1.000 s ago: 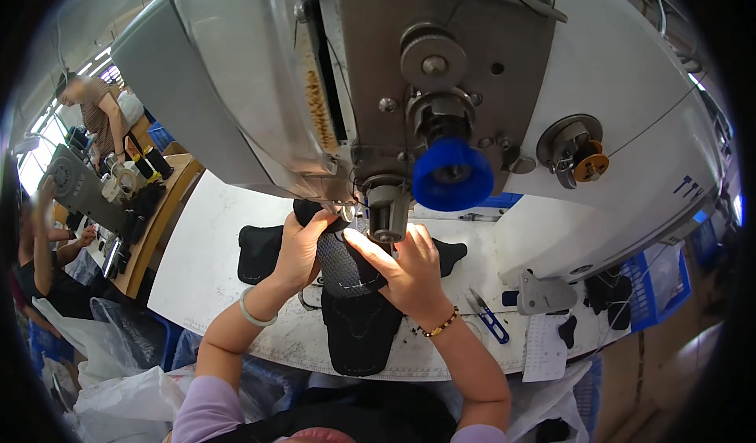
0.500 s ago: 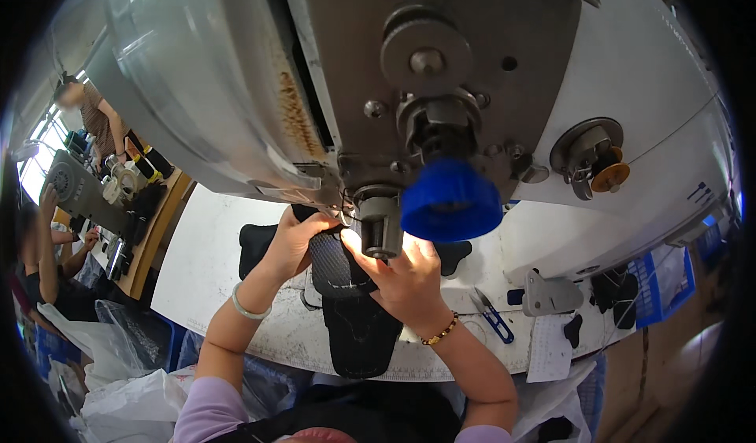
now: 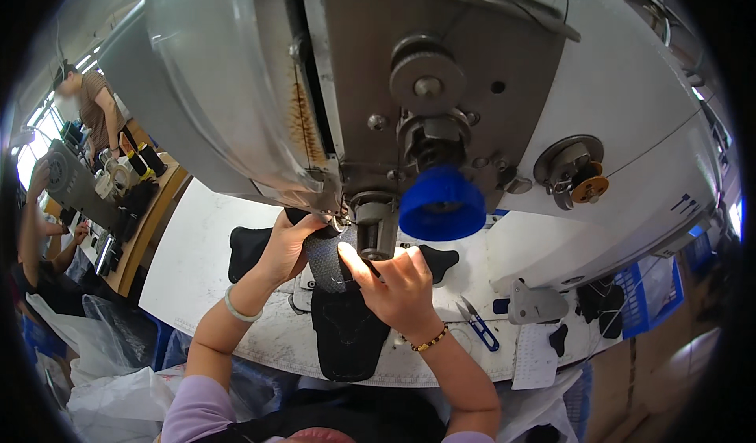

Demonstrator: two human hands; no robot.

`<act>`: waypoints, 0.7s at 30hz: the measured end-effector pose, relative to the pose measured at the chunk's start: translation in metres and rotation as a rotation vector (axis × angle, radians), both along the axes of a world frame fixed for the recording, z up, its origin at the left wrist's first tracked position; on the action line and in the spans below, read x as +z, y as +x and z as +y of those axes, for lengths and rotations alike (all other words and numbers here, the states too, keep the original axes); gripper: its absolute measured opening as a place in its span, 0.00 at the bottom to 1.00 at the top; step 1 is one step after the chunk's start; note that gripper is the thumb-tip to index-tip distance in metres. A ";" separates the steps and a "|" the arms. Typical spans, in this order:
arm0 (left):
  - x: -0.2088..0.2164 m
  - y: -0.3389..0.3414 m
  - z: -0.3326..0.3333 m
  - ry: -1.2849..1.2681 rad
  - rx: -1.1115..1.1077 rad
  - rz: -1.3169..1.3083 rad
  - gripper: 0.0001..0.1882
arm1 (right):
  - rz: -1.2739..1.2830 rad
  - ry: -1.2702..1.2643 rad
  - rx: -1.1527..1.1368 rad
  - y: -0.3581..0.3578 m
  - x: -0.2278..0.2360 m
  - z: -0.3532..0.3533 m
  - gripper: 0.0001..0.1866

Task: The person sews black fabric parts using a sewing machine in a factory setting. They repeatedly position the fabric under the needle, guide it through the machine, and trim excess thread with scissors. The person handles multiple fabric pieces one at a time, aligning them carefully before stitching.

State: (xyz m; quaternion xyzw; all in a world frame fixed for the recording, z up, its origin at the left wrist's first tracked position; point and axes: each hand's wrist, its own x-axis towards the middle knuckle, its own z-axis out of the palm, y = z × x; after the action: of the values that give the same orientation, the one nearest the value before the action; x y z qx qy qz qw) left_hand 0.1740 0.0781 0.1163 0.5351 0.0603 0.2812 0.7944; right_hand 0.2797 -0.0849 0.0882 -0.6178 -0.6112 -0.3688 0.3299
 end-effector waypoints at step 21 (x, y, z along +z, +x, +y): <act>-0.004 0.000 -0.019 0.145 0.255 -0.040 0.08 | -0.034 0.087 -0.052 0.002 0.010 -0.002 0.23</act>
State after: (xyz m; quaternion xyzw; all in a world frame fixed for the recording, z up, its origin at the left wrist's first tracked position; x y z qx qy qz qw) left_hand 0.1743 0.0589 0.1120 0.5731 0.0913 0.3941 0.7127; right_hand 0.2820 -0.0868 0.0987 -0.6123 -0.5838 -0.4138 0.3363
